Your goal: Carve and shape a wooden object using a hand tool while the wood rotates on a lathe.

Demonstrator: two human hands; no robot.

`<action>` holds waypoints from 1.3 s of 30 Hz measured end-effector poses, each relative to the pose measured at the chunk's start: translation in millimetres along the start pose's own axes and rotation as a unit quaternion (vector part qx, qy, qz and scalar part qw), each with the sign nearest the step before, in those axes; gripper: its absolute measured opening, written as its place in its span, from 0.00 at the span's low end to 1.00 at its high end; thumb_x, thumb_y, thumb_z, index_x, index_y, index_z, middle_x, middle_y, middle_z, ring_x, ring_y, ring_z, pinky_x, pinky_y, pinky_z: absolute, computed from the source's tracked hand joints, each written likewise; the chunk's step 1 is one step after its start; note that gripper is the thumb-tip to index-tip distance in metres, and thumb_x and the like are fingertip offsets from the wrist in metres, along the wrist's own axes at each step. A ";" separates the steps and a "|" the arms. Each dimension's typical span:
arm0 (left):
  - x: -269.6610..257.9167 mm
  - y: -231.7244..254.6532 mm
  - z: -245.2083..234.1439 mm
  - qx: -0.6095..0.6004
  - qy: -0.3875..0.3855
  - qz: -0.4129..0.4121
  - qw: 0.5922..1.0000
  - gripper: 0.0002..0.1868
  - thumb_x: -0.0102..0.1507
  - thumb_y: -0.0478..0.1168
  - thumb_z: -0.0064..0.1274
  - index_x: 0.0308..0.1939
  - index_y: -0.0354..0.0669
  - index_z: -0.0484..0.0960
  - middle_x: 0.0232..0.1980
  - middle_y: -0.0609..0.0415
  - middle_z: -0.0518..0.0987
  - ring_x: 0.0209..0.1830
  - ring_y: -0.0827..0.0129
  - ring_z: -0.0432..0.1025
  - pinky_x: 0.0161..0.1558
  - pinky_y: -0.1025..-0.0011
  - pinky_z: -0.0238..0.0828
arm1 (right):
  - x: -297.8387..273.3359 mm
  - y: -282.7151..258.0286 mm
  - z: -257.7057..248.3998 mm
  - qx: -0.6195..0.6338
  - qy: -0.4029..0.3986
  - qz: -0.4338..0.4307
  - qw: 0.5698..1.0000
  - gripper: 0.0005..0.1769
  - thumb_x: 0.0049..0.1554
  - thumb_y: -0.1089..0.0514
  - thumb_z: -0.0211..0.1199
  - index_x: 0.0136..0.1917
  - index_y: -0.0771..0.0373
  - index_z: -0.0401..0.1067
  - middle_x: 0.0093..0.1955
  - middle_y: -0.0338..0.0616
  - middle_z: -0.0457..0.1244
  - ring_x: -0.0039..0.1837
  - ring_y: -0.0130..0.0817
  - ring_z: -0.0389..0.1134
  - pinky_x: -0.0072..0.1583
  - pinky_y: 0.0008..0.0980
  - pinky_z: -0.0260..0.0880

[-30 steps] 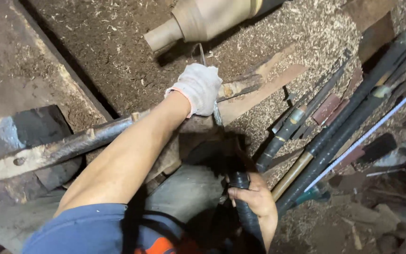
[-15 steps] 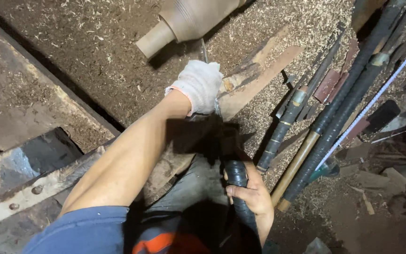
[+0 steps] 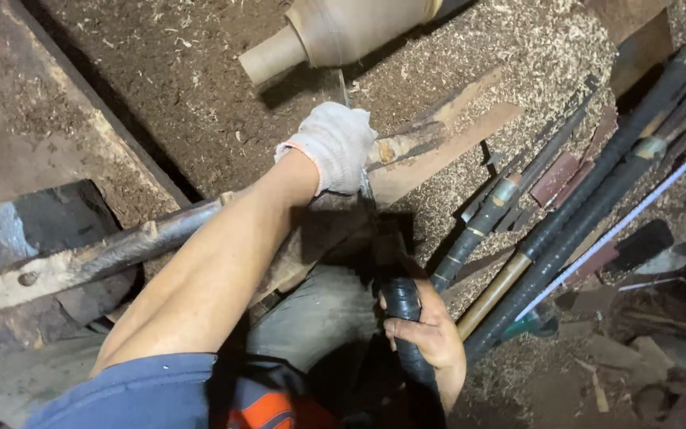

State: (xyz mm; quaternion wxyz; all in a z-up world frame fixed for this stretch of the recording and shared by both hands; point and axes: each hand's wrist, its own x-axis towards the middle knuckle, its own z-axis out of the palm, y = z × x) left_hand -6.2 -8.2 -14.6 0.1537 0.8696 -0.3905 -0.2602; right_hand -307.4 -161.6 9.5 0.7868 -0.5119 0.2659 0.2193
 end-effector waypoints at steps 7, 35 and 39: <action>-0.2 3.7 -1.0 0.055 -0.015 -0.003 0.998 0.13 0.51 0.44 0.59 0.35 0.41 0.89 0.36 0.39 0.83 0.39 0.46 0.80 0.41 0.55 0.78 | 9.5 -16.9 -18.3 -0.031 -0.073 0.047 0.996 0.17 0.49 0.68 0.68 0.51 0.73 0.69 0.34 0.46 0.63 0.32 0.32 0.65 0.35 0.29 0.66; 11.4 -7.7 7.9 -0.004 -0.046 0.027 0.999 0.19 0.47 0.46 0.65 0.38 0.39 0.88 0.43 0.39 0.82 0.44 0.45 0.79 0.46 0.56 0.77 | -3.7 -20.8 20.6 0.042 0.048 0.030 0.997 0.44 0.44 0.73 0.65 0.72 0.61 0.56 0.49 0.49 0.63 0.36 0.30 0.66 0.34 0.28 0.68; 16.6 -14.1 10.9 -0.061 -0.047 0.017 0.997 0.22 0.46 0.45 0.66 0.40 0.38 0.84 0.41 0.38 0.82 0.44 0.43 0.78 0.46 0.56 0.76 | -8.4 -13.9 43.1 0.050 0.115 0.039 0.991 0.52 0.42 0.75 0.64 0.77 0.57 0.52 0.50 0.48 0.64 0.35 0.30 0.66 0.34 0.27 0.67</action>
